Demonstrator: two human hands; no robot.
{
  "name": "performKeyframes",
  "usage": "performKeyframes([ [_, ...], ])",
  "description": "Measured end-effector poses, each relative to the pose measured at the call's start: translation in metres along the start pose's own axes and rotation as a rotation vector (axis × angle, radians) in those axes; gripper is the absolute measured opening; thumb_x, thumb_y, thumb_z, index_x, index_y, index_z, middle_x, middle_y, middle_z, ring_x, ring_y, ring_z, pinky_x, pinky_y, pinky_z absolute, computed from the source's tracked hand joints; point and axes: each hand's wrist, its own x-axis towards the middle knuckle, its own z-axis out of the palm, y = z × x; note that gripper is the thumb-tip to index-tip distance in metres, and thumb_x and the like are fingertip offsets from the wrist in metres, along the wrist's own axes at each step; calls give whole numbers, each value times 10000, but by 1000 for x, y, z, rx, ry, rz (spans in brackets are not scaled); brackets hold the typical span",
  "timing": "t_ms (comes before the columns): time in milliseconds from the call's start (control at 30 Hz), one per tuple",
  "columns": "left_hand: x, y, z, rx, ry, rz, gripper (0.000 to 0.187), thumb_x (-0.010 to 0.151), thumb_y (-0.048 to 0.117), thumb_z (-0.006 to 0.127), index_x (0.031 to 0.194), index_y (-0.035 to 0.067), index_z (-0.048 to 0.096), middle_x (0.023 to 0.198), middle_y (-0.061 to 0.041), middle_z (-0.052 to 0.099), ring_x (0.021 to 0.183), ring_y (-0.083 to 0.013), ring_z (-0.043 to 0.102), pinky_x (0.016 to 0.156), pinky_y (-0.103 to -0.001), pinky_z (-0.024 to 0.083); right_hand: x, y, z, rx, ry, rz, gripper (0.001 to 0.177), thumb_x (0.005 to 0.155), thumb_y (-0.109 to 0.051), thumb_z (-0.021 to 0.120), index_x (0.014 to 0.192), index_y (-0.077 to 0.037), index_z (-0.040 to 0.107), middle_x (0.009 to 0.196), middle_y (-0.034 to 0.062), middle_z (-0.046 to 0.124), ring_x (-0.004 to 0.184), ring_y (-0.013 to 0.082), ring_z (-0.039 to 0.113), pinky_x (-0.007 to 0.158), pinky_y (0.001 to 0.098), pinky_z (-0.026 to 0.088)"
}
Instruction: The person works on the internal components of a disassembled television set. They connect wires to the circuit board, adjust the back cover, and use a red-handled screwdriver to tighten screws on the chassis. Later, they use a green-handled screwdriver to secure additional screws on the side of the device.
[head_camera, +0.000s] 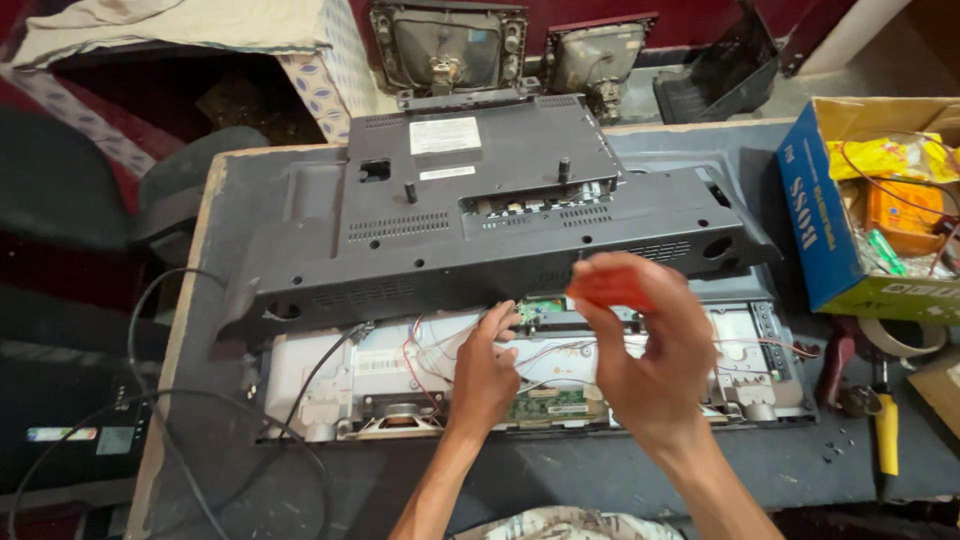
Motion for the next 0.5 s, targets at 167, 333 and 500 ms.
performKeyframes([
  [167, -5, 15, -2, 99, 21, 55, 613, 789, -102, 642, 1378, 44, 551, 1273, -118, 690, 1126, -278, 644, 915, -367, 533, -26, 9, -62, -96, 298, -10, 397, 954, 146, 676, 1293, 66, 487, 1215, 195, 642, 1089, 256, 718, 959, 322, 613],
  [333, -11, 35, 4, 284, 119, 241, 533, 796, -68, 675, 1320, 10, 608, 1220, -175, 679, 1212, -372, 575, 1055, -440, 445, -95, 55, -152, -260, 519, 391, 258, 1061, 51, 573, 1317, 46, 543, 1226, 155, 645, 1147, 222, 665, 1062, 316, 554],
  [500, -11, 54, 22, 318, 58, 343, 463, 841, -37, 667, 1301, 0, 623, 1242, -170, 684, 1228, -362, 582, 1037, -438, 457, -154, 103, -210, -277, 624, 376, 252, 1158, -94, 470, 1352, 27, 576, 1259, 90, 621, 1220, 176, 601, 1149, 310, 489],
])
